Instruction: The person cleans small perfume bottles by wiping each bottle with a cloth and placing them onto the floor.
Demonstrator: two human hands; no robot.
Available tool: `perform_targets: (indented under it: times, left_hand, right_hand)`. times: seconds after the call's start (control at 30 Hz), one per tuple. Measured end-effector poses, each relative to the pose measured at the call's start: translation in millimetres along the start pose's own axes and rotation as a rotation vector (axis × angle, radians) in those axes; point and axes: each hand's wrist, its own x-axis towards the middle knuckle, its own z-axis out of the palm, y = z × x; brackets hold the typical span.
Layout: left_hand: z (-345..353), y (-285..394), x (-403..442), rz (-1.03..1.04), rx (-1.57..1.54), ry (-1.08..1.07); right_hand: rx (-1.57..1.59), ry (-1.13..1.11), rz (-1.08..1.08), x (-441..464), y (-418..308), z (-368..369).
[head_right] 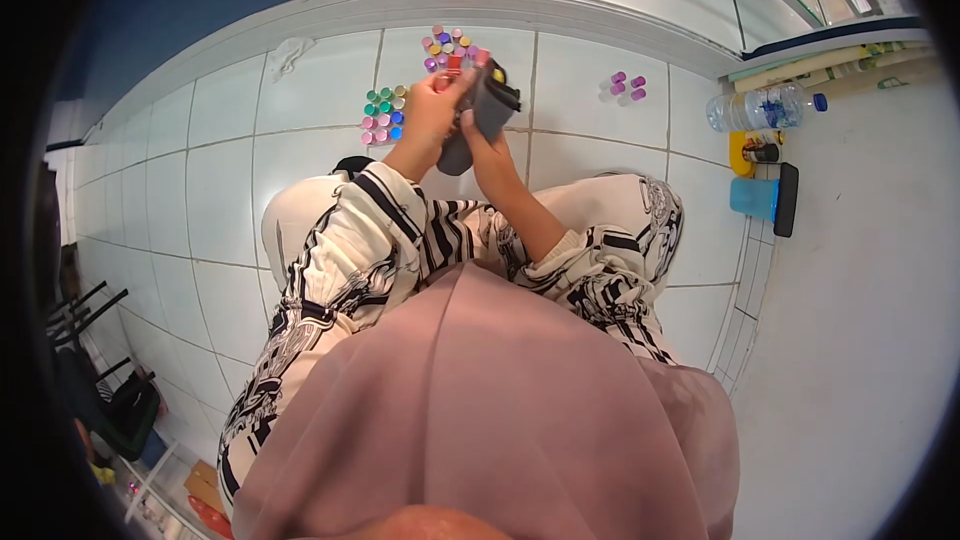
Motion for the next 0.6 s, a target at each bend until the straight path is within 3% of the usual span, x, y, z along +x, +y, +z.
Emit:
perform_targets:
  times: [0.1, 0.27, 0.47, 0.6]
  left_hand:
    - [6.7, -25.3, 2.4, 0.154, 0.257, -0.11]
    - [11.1, -29.8, -9.0, 0.058, 0.365, -0.339]
    - [10.4, -40.7, 3.2, 0.054, 0.436, 0.016]
    - [3.0, -19.2, 2.2, 0.168, 0.473, 0.097]
  right_hand:
    - [0.165, 0.099, 0.081, 15.6, -1.3, -19.4]
    - [0.348, 0.215, 0.165, 39.3, -22.9, -49.7]
    - [0.139, 0.101, 0.112, 27.9, 0.3, -31.7]
    - [0.043, -0.007, -0.033, 5.4, -2.8, -4.8]
